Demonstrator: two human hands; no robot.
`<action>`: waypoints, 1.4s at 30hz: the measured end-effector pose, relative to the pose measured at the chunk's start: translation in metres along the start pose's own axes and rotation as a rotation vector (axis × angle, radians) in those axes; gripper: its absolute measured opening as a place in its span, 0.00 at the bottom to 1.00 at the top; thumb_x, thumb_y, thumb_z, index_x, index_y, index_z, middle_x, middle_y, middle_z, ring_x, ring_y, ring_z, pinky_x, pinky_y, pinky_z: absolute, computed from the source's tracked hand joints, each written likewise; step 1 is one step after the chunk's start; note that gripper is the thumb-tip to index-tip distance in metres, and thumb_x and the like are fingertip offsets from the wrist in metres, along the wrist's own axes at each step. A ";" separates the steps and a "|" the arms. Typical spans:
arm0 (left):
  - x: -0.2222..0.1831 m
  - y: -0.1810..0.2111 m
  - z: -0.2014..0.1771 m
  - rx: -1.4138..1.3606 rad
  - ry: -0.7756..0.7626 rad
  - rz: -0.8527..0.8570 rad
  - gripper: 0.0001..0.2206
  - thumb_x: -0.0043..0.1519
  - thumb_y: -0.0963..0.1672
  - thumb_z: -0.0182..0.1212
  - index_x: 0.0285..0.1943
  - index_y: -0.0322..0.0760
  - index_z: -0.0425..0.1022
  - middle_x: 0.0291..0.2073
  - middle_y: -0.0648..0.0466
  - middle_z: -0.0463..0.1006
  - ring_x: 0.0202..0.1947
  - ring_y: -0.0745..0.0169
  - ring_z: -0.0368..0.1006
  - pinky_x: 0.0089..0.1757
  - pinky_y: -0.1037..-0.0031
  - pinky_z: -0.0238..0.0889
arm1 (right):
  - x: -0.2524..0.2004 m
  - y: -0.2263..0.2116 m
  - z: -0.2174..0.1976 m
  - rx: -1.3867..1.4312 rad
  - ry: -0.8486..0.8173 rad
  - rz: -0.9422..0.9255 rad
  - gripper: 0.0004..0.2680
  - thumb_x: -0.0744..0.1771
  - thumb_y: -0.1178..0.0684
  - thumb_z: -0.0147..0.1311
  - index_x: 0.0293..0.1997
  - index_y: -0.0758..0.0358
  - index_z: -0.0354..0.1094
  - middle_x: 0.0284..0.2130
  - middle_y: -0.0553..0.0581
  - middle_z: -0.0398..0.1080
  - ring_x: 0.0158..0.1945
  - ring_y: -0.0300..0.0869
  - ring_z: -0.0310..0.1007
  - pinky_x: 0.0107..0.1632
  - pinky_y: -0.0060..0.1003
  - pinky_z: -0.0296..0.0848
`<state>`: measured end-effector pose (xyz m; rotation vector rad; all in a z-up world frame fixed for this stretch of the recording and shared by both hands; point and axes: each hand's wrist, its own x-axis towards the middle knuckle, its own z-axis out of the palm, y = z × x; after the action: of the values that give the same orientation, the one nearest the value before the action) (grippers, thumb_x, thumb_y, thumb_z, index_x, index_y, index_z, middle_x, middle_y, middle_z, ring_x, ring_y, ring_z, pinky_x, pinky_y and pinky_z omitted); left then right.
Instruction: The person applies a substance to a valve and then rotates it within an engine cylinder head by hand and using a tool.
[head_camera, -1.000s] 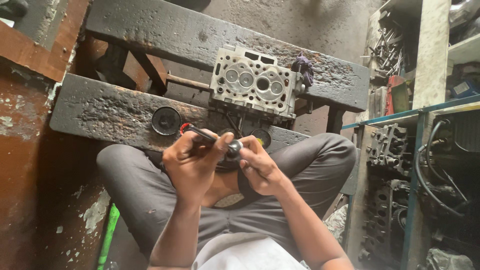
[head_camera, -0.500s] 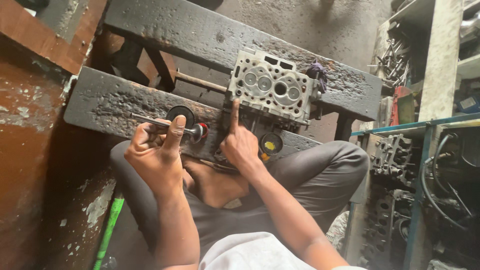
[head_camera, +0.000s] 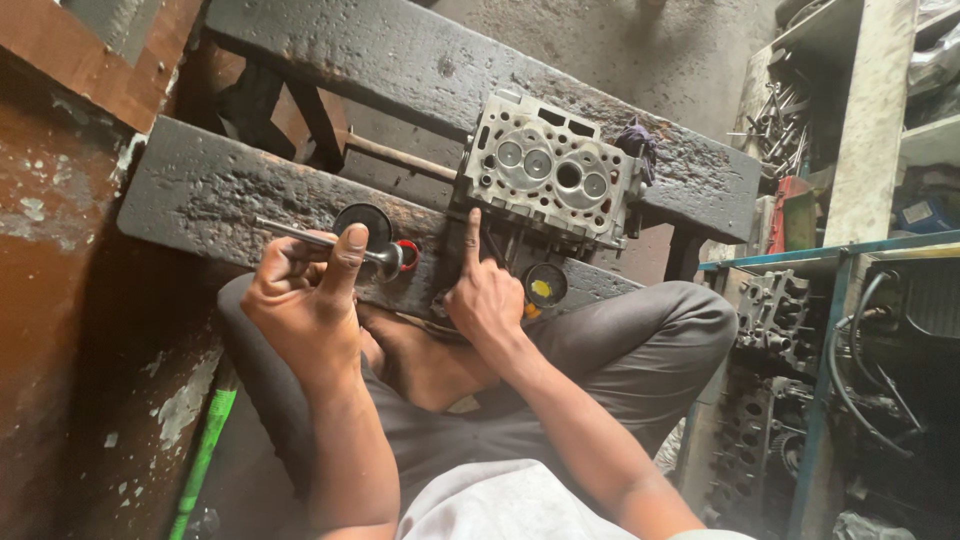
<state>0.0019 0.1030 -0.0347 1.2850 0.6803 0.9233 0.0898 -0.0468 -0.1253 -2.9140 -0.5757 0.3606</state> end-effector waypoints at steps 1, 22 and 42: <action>-0.001 0.000 -0.001 -0.007 0.005 0.004 0.15 0.60 0.44 0.79 0.36 0.30 0.75 0.25 0.62 0.73 0.25 0.80 0.61 0.30 0.85 0.53 | -0.008 0.003 0.000 0.043 0.061 -0.058 0.42 0.59 0.54 0.58 0.78 0.60 0.27 0.28 0.69 0.74 0.28 0.60 0.77 0.34 0.53 0.75; 0.007 0.002 -0.014 -0.018 0.037 0.008 0.15 0.59 0.45 0.78 0.34 0.32 0.74 0.24 0.64 0.71 0.25 0.82 0.59 0.29 0.85 0.50 | 0.036 -0.003 0.039 0.130 -0.463 -0.271 0.33 0.61 0.55 0.49 0.77 0.36 0.45 0.24 0.74 0.72 0.27 0.61 0.75 0.36 0.53 0.73; 0.007 0.003 -0.008 -0.040 0.020 -0.050 0.13 0.59 0.44 0.77 0.37 0.32 0.75 0.26 0.59 0.77 0.26 0.77 0.70 0.33 0.85 0.63 | 0.024 -0.001 0.005 0.362 -0.491 -0.305 0.36 0.59 0.60 0.48 0.78 0.33 0.42 0.27 0.73 0.73 0.28 0.57 0.75 0.39 0.51 0.71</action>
<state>-0.0020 0.1126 -0.0326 1.2191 0.7032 0.9054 0.1099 -0.0358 -0.1352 -2.3421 -0.8955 1.0261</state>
